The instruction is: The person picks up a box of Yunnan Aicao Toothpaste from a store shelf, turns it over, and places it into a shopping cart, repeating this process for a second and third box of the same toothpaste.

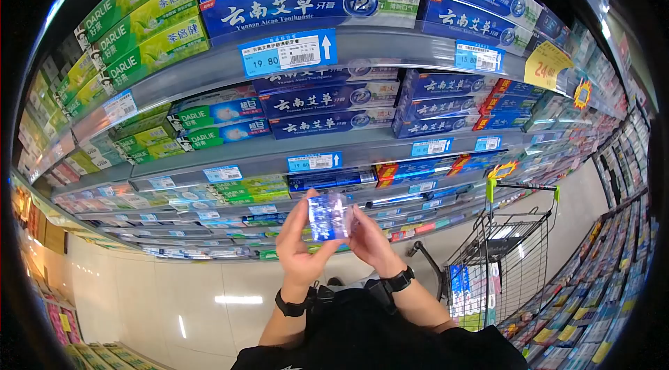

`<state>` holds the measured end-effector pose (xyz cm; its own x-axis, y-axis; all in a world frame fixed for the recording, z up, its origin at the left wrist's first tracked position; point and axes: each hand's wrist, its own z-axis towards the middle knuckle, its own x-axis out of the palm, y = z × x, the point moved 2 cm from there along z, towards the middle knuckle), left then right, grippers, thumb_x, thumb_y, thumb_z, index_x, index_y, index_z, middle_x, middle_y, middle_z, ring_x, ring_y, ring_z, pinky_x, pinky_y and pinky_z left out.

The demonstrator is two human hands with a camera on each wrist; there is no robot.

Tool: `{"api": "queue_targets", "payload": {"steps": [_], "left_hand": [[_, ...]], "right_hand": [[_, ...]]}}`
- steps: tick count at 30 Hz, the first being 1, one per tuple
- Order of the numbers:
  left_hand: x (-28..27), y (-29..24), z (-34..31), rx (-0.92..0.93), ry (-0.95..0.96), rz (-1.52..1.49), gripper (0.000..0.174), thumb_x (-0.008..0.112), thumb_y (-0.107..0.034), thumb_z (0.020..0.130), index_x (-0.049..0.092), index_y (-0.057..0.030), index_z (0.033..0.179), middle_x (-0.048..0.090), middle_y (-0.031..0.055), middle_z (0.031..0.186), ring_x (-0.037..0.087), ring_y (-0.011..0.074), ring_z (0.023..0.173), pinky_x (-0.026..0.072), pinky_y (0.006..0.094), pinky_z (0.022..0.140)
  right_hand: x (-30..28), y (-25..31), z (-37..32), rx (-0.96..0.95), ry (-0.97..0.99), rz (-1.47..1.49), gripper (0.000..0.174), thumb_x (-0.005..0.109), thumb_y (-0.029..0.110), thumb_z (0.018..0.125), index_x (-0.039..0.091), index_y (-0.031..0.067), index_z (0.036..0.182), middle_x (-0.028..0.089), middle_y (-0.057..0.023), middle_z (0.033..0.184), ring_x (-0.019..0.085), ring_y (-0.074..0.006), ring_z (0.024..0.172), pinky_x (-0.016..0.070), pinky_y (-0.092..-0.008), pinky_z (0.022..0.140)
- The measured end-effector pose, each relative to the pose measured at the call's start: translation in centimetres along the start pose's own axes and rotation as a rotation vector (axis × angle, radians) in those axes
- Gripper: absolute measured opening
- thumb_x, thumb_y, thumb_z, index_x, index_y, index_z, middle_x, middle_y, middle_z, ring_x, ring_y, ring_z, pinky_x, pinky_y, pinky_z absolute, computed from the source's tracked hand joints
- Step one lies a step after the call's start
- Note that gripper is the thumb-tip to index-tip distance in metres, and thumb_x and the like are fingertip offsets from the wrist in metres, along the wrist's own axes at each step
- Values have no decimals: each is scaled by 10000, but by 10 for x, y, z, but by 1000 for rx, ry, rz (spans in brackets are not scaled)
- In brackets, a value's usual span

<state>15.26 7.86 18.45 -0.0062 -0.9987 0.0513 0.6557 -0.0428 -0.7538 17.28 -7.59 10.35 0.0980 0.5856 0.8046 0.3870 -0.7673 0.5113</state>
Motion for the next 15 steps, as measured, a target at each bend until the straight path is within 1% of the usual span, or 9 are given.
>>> {"api": "queue_targets", "payload": {"steps": [1, 3, 5, 8, 9, 11, 12, 13, 15], "left_hand": [[0, -2, 1, 0, -1, 0, 844, 757, 60, 681, 361, 41, 1426, 403, 278, 1429, 456, 310, 1293, 395, 402, 1052], [-5, -4, 1, -16, -229, -120, 772, 818, -6, 671, 462, 41, 1354, 435, 257, 1413, 479, 326, 1275, 416, 404, 1037], [-14, -2, 5, -15, -233, -137, 740, 780, 6, 711, 439, 55, 1365, 389, 255, 1446, 437, 325, 1310, 371, 411, 1077], [-27, 5, 8, 22, -197, -31, 656, 677, 12, 805, 386, 77, 1390, 416, 247, 1428, 449, 315, 1299, 370, 407, 1079], [-29, 7, 7, 21, -197, -31, 656, 677, 12, 805, 386, 77, 1390, 416, 247, 1428, 449, 315, 1299, 370, 407, 1079], [-32, 15, 0, -172, -276, -206, 618, 652, 18, 824, 392, 87, 1381, 441, 241, 1410, 485, 300, 1263, 383, 392, 1068], [-35, 25, -6, -228, -294, -233, 591, 629, 8, 849, 383, 93, 1381, 480, 231, 1373, 520, 285, 1220, 470, 376, 991], [-35, 23, -5, -228, -290, -233, 591, 629, 8, 849, 383, 93, 1381, 480, 231, 1373, 520, 285, 1220, 470, 376, 991], [-33, 21, -5, -349, -312, -395, 581, 601, 3, 870, 361, 76, 1394, 471, 226, 1372, 540, 285, 1194, 548, 376, 902]], "right_hand": [[-4, 3, 1, 1, 0, -1, 277, 576, 330, 963, 594, 77, 1071, 647, -24, 960, 628, -134, 914, 543, -313, 839], [-10, 9, 0, -34, -27, 10, 277, 604, 319, 946, 591, 73, 1074, 660, -55, 958, 636, -151, 901, 544, -334, 852], [-11, 17, -3, -70, -74, 5, 295, 578, 348, 956, 587, 85, 1091, 670, -45, 953, 642, -162, 883, 539, -345, 820], [11, 41, -19, -313, -93, -28, 369, 491, 451, 970, 578, 133, 1135, 648, -1, 1051, 598, -149, 963, 488, -314, 749], [11, 44, -21, -312, -93, -27, 369, 491, 451, 970, 578, 133, 1135, 648, -1, 1051, 598, -149, 963, 488, -314, 749], [9, 55, -28, -533, -86, -51, 341, 469, 371, 993, 496, 99, 1197, 611, -25, 1091, 606, -174, 975, 513, -346, 753], [13, 60, -33, -595, -69, -87, 396, 461, 343, 996, 424, 74, 1284, 576, -52, 1160, 597, -176, 1001, 521, -361, 759], [20, 64, -39, -598, -70, -85, 396, 461, 343, 996, 424, 74, 1284, 576, -52, 1160, 597, -176, 1001, 521, -361, 759], [34, 73, -50, -784, 48, -252, 447, 449, 327, 999, 383, 36, 1331, 556, -86, 1187, 592, -182, 1021, 528, -371, 771]]}}
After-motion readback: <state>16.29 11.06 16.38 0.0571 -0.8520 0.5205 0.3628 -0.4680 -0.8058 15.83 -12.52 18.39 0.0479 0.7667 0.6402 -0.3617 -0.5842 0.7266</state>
